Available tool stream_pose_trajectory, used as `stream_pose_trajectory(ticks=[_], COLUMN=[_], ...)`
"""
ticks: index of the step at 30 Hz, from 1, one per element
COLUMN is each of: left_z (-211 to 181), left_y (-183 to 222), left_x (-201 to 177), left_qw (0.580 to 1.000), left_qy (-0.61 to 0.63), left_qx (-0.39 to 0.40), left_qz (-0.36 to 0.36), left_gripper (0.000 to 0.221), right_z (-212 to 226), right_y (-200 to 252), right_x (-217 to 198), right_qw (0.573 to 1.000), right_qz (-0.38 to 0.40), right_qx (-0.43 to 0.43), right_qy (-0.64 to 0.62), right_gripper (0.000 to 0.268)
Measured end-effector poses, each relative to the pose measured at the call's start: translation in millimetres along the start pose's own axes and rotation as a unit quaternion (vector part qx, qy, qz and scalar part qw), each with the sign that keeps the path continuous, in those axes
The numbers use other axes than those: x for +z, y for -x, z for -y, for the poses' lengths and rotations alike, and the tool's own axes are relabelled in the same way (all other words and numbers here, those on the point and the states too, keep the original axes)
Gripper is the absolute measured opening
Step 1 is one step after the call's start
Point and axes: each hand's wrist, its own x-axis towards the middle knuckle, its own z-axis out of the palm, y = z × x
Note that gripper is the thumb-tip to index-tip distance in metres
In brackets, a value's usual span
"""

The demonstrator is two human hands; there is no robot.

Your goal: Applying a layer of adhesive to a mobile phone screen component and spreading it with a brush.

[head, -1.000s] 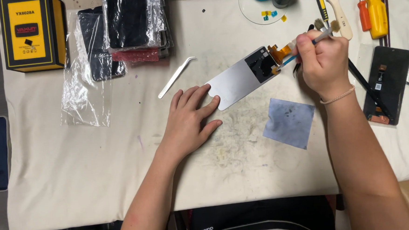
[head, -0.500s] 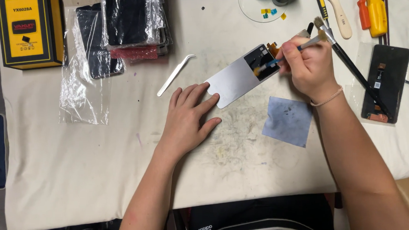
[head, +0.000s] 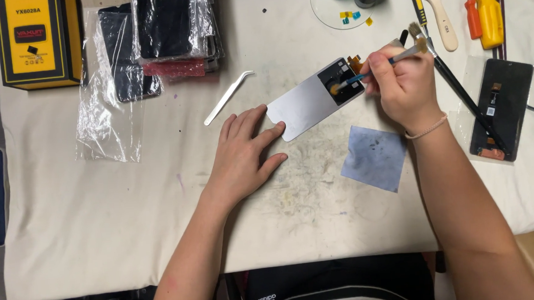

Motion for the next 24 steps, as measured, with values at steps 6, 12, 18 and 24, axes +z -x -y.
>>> stream_pose_trajectory(ticks=[6, 12, 18, 24], left_z=[-1, 3, 6, 6], left_y=[0, 2, 3, 3], left_x=[-1, 2, 4, 4], left_qw=[1.000, 1.000, 0.995, 0.995], left_qy=[0.000, 0.000, -0.020, -0.019], left_qx=[-0.007, 0.003, 0.079, 0.081], left_qz=[0.003, 0.001, -0.056, -0.060], left_gripper=[0.053, 0.054, 0.048, 0.048], right_z=[6, -1, 26, 16], right_y=[-2, 4, -1, 0], right_x=[-1, -8, 3, 4], right_qw=[1.000, 0.988, 0.995, 0.992], right_qz=[0.015, 0.005, 0.039, -0.014], right_qx=[0.010, -0.037, 0.013, 0.039], right_qy=[0.017, 0.152, 0.095, 0.116], right_gripper=[0.044, 0.043, 0.043, 0.042])
